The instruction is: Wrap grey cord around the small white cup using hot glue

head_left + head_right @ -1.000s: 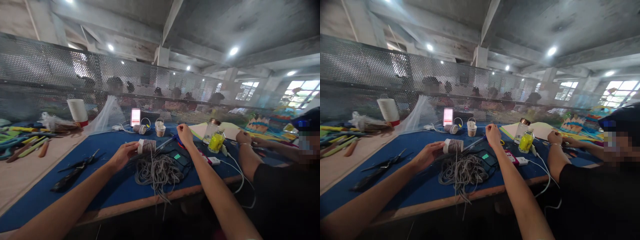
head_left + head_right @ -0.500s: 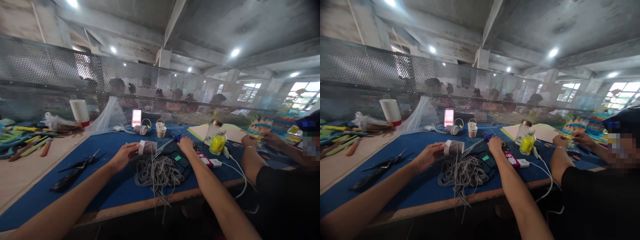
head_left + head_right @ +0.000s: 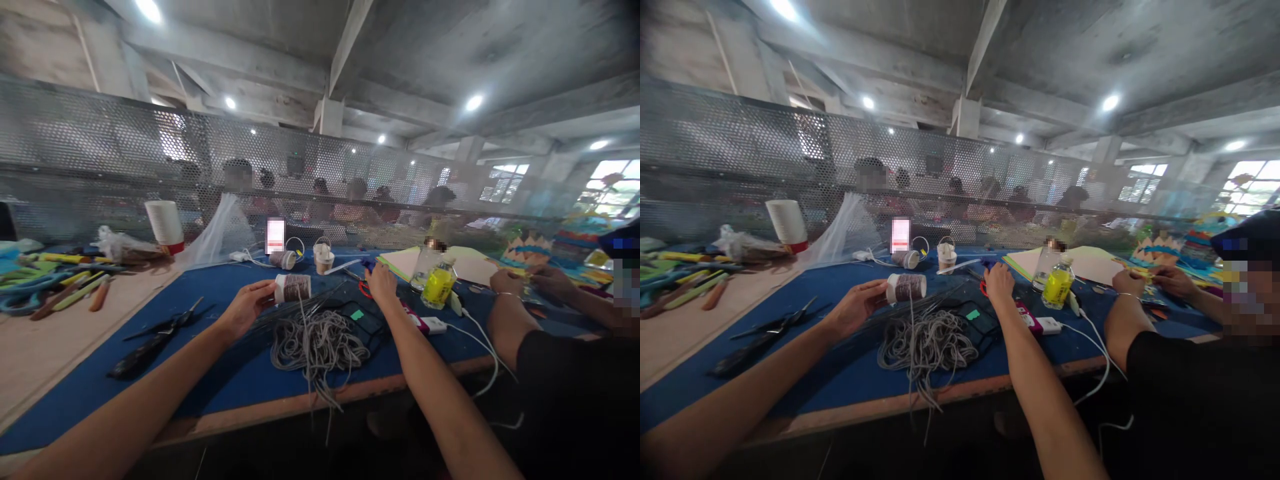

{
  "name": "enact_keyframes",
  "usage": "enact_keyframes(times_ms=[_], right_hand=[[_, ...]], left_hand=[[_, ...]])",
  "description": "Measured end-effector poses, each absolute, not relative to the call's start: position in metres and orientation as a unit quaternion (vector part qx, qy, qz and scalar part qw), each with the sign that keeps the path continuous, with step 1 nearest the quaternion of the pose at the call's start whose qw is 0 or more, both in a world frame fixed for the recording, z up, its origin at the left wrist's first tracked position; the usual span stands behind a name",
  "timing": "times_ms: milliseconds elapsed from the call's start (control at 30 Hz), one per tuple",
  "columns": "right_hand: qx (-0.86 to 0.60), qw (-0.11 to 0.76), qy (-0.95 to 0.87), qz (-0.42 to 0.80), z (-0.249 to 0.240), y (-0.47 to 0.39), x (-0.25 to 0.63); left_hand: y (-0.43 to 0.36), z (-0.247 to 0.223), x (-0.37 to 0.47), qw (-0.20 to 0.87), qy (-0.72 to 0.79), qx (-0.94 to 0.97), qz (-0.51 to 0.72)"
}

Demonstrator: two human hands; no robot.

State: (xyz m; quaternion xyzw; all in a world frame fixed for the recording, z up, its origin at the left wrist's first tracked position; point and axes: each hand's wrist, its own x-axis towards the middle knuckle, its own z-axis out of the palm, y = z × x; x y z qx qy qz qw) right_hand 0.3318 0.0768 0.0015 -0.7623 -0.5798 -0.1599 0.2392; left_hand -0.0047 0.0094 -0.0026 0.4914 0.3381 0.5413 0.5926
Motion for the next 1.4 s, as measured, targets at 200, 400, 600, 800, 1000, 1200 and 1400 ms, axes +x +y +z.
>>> enact_keyframes(times_ms=[200,400,600,800,1000,1200,1400], right_hand=[[-0.694,0.462,-0.549,-0.062,0.017,0.080,0.333],[-0.453,0.584,-0.601,0.305,0.036,0.066,0.280],[-0.347,0.498,-0.693,0.388,0.033,0.032,0.231],[-0.390,0.496,-0.721,0.286,0.013,0.020,0.222],[-0.349,0.477,-0.779,0.211,0.012,0.009,0.225],[-0.305,0.485,-0.801,0.173,0.012,0.007,0.224],[-0.307,0.496,-0.802,0.132,0.010,0.007,0.223]], left_hand=[[0.011,-0.005,-0.006,0.582,0.343,0.500,0.542],[0.011,-0.005,-0.005,0.571,0.336,0.511,0.547],[0.013,-0.004,-0.005,0.552,0.359,0.502,0.561],[0.013,-0.002,-0.005,0.547,0.349,0.507,0.567],[0.010,0.001,-0.004,0.543,0.354,0.522,0.554],[0.014,-0.003,-0.006,0.521,0.355,0.538,0.560],[0.015,-0.004,-0.006,0.507,0.356,0.534,0.575]])
